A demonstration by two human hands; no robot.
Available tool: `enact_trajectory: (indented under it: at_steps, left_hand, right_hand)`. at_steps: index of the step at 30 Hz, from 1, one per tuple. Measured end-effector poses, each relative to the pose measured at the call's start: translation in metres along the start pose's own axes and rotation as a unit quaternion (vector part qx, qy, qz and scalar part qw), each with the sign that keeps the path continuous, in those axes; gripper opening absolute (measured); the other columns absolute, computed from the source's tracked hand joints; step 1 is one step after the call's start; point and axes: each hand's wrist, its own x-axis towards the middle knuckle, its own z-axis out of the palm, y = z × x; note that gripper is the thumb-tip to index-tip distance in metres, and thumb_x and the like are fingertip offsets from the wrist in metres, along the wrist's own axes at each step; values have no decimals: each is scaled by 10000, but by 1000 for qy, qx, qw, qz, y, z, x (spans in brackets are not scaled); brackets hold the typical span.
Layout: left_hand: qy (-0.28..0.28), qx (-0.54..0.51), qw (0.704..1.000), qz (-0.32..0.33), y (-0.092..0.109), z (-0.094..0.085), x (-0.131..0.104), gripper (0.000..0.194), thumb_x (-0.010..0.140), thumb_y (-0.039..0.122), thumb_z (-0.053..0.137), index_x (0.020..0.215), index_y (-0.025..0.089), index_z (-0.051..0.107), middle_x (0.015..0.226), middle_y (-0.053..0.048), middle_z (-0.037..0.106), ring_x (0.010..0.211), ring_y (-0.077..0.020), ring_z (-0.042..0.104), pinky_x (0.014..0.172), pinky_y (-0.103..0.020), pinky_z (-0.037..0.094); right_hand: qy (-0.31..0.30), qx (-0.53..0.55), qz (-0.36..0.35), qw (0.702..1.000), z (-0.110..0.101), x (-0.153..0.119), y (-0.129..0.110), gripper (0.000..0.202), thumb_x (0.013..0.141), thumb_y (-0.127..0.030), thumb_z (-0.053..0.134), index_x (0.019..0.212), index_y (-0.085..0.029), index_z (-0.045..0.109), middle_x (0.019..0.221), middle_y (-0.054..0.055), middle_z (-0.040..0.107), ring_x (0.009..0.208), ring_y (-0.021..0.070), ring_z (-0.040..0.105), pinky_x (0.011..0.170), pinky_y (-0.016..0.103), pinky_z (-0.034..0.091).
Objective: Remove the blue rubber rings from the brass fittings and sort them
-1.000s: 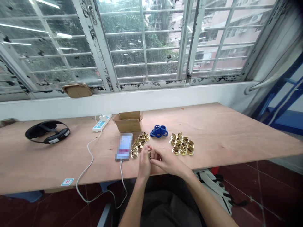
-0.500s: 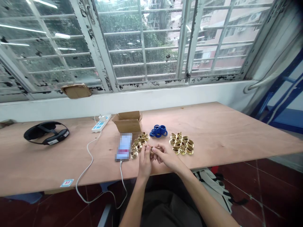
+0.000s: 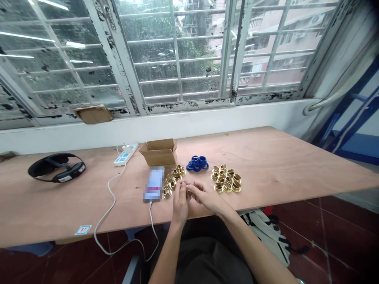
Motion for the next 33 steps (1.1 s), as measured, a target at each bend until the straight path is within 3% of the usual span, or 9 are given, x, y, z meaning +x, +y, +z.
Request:
enact_trajectory:
  at_steps: [10, 16, 21, 27, 30, 33]
  left_hand:
    - [3, -21, 1000, 8, 4, 2, -5, 378, 923, 574, 645, 935, 204, 571, 769, 38, 521, 606, -76, 466, 531, -152, 369]
    - [15, -8, 999, 32, 5, 3, -5, 352, 943, 557, 632, 961, 209, 578, 784, 35, 526, 611, -72, 462, 552, -150, 388]
    - [27, -11, 997, 76, 2, -1, -6, 330, 960, 539, 619, 977, 213, 571, 736, 46, 504, 607, -77, 476, 574, -157, 422]
    - [45, -30, 993, 106, 1, -3, -5, 338, 969, 553, 594, 1007, 219, 564, 678, 61, 451, 516, -67, 386, 484, -154, 332]
    - [54, -20, 991, 118, 3, -2, -2, 296, 978, 515, 602, 1048, 231, 556, 700, 66, 434, 502, -61, 344, 476, -162, 295]
    - [50, 55, 990, 119, 3, -2, 0, 289, 944, 449, 683, 1113, 235, 590, 803, 34, 524, 617, -83, 465, 584, -179, 403]
  right_hand:
    - [-16, 68, 80, 994, 1, -3, -14, 467, 806, -605, 691, 704, -208, 467, 562, -98, 337, 486, 67, 244, 457, 243, 144]
    - [-3, 71, 87, 994, 3, -2, -15, 463, 790, -605, 693, 692, -208, 476, 550, -103, 305, 488, 70, 218, 471, 255, 107]
    - [-23, 121, 81, 989, 9, -3, -21, 462, 795, -601, 697, 705, -209, 469, 559, -104, 325, 478, 66, 216, 470, 251, 118]
    - [-51, 147, 62, 986, 4, -5, -24, 428, 857, -540, 661, 684, -216, 441, 591, -85, 362, 491, 79, 266, 480, 244, 215]
    - [-22, 52, 30, 998, -9, -5, -26, 399, 901, -526, 608, 702, -222, 442, 599, -72, 398, 505, 98, 321, 500, 249, 257]
    - [54, -177, -36, 982, -22, -5, -25, 342, 945, -439, 581, 709, -215, 474, 627, -41, 483, 575, 130, 434, 568, 263, 307]
